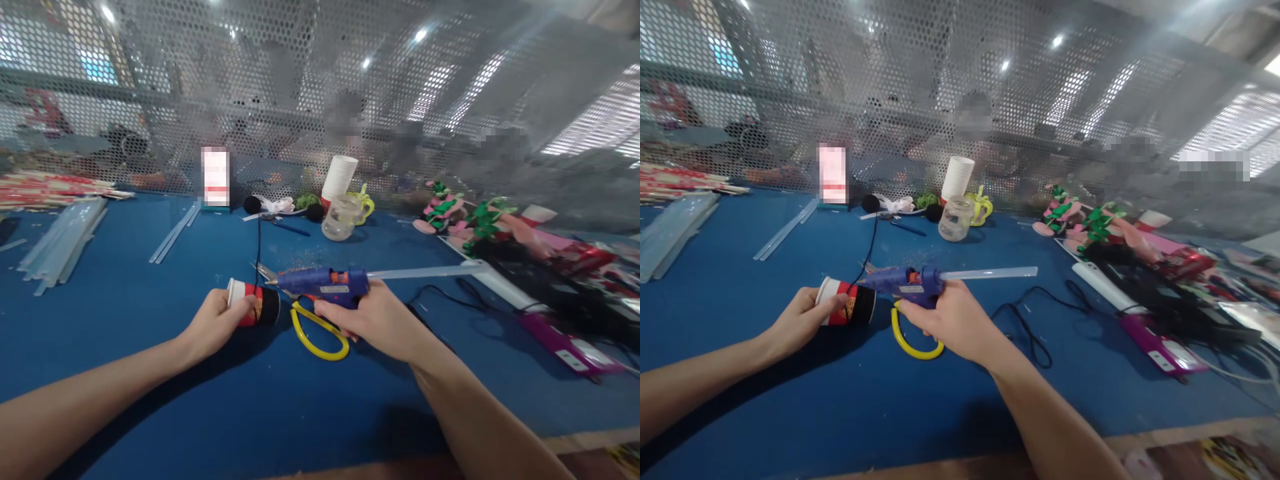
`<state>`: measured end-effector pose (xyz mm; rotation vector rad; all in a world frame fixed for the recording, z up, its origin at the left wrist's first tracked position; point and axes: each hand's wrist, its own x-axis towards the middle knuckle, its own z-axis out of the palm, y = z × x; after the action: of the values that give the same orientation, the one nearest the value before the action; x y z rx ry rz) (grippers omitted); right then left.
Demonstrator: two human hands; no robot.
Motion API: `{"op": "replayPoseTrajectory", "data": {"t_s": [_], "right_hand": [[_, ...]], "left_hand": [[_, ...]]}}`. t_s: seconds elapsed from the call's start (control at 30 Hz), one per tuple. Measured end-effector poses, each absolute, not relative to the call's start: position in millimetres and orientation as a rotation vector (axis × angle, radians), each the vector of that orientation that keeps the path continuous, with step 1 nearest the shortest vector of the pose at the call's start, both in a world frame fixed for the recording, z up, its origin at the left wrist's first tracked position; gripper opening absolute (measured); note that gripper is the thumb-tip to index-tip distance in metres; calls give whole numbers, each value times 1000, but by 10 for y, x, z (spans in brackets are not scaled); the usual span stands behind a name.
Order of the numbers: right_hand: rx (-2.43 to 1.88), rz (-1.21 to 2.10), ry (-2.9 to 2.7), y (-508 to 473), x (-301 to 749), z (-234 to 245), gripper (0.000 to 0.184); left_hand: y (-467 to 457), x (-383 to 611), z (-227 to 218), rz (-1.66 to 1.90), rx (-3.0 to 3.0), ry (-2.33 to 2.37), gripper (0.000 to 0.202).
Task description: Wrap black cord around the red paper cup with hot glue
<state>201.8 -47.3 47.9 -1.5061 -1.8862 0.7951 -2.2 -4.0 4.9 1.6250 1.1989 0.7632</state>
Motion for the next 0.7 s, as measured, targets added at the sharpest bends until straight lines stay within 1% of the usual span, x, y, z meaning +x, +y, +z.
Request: {"op": "replayPoseTrajectory", "data": {"t_s": [0.17, 0.23, 0.47, 0.7], "right_hand": [[-1542, 562, -2049, -527, 1936, 437, 15], [-1557, 505, -2061, -527, 1912, 408, 13], [-1527, 538, -2072, -542, 1849, 379, 10], [-1568, 523, -2098, -602, 1808, 378, 15]], "left_hand": [[2, -22, 73, 753, 1593, 1259, 27], [15, -13, 83, 744, 1573, 1275, 26], [71, 2, 48, 779, 1431, 1240, 24], [111, 8, 24, 837, 1294, 1191, 20]]}}
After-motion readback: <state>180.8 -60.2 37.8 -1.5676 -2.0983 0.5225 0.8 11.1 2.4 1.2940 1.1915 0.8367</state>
